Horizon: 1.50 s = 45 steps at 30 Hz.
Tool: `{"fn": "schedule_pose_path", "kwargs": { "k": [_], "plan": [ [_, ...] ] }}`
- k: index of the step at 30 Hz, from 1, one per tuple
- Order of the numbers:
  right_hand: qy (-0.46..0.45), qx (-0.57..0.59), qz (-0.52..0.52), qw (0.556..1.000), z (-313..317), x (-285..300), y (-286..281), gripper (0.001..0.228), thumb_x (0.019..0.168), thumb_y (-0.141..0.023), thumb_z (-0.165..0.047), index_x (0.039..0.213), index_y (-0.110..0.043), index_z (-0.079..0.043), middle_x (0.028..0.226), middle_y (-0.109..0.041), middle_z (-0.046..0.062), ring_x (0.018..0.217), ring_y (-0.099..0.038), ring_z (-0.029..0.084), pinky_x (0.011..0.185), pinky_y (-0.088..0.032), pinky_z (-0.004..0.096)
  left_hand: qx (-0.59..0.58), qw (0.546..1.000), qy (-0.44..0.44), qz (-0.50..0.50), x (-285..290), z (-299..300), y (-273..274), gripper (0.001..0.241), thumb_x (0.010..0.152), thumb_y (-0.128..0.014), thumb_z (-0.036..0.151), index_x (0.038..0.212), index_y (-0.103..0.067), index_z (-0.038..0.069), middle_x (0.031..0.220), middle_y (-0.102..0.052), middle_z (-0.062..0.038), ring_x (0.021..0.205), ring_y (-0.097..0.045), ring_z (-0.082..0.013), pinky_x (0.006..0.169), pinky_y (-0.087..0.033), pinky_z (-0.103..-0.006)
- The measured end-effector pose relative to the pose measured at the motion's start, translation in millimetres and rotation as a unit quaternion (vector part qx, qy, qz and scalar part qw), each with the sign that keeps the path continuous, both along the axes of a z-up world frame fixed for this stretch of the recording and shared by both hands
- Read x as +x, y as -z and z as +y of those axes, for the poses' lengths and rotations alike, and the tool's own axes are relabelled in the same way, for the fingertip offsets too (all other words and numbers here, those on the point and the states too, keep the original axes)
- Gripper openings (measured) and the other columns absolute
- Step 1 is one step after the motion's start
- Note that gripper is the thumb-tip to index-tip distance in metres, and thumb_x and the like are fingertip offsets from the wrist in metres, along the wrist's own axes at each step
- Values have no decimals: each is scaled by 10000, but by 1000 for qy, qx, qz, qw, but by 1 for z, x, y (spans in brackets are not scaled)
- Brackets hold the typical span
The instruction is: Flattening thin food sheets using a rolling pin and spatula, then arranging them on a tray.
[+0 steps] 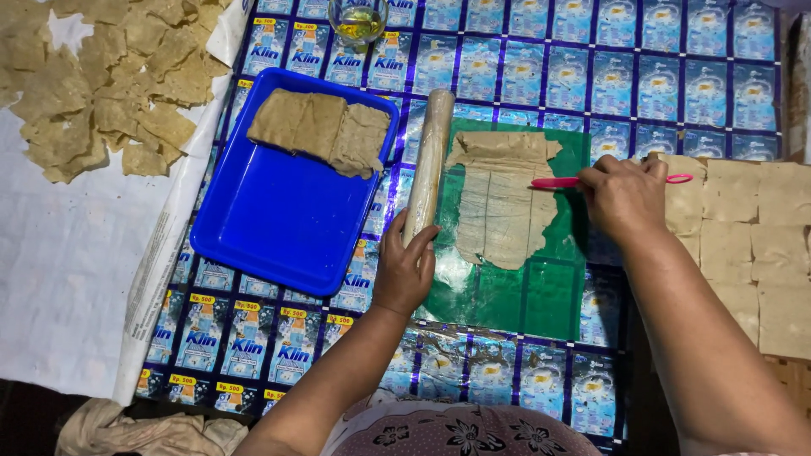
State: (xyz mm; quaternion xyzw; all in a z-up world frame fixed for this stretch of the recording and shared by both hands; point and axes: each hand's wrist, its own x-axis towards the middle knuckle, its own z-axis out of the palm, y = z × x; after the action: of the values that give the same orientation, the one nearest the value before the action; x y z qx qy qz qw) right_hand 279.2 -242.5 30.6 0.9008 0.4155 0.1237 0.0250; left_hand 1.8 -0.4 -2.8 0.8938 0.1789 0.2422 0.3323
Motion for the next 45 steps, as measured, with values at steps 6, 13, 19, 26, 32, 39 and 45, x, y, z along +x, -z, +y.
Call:
{"fn": "schedule_pose_path", "kwargs": {
  "k": [6, 13, 19, 26, 32, 39, 45],
  "plan": [
    [-20, 26, 24, 999, 20, -9, 4, 56, 971, -749, -300, 973, -770, -248, 936, -667, -25, 952, -672, 201, 956, -363, 476, -1, 1000, 1, -2, 1, 1, -2, 312, 954, -647, 117, 1252, -711, 185, 1490, -460, -260, 1390, -462, -453, 1137, -415, -522],
    [-26, 57, 67, 996, 54, -26, -9, 141, 930, -774, -350, 963, -773, -213, 929, -670, 14, 931, -667, 237, 890, -357, 469, -8, 1000, 4, 1, 0, 1, -4, 309, 962, -641, 121, 1259, -707, 179, 1498, -456, -254, 1395, -453, -455, 1138, -410, -521],
    [-54, 95, 80, 991, 67, -37, -1, 132, 933, -761, -326, 965, -766, -197, 929, -676, 14, 929, -665, 237, 905, -359, 461, -8, 1000, 8, 2, 0, 1, -5, 315, 963, -641, 126, 1267, -703, 173, 1498, -456, -245, 1396, -455, -448, 1143, -409, -522],
    [-7, 83, 97, 992, 8, -61, -9, 123, 934, -757, -301, 970, -749, -184, 970, -668, 22, 980, -657, 233, 916, -358, 468, -5, 1000, 9, 1, 0, 2, -3, 312, 964, -641, 125, 1264, -707, 177, 1497, -454, -246, 1400, -452, -452, 1143, -410, -526],
    [18, 42, 108, 993, -38, -91, -14, 125, 900, -743, -228, 1024, -743, -213, 1002, -676, -20, 1003, -667, 195, 992, -379, 485, -6, 1000, 5, -2, 0, 0, 0, 307, 963, -639, 124, 1255, -715, 183, 1501, -442, -260, 1398, -448, -458, 1133, -418, -524],
    [12, 25, 115, 993, -45, -101, -12, 218, 821, -768, -199, 1036, -743, -222, 997, -679, -28, 991, -671, 199, 995, -388, 479, 2, 1000, 2, 2, 0, -1, 2, 305, 971, -635, 117, 1260, -711, 179, 1497, -430, -262, 1401, -448, -457, 1143, -418, -524],
    [8, 48, 124, 991, -35, -108, -20, 148, 856, -757, -203, 1003, -753, -214, 958, -677, -23, 947, -675, 195, 975, -393, 462, 0, 1000, 1, 1, 0, 0, 2, 303, 971, -636, 124, 1260, -710, 180, 1499, -432, -261, 1401, -445, -459, 1137, -423, -530]
  ]
}}
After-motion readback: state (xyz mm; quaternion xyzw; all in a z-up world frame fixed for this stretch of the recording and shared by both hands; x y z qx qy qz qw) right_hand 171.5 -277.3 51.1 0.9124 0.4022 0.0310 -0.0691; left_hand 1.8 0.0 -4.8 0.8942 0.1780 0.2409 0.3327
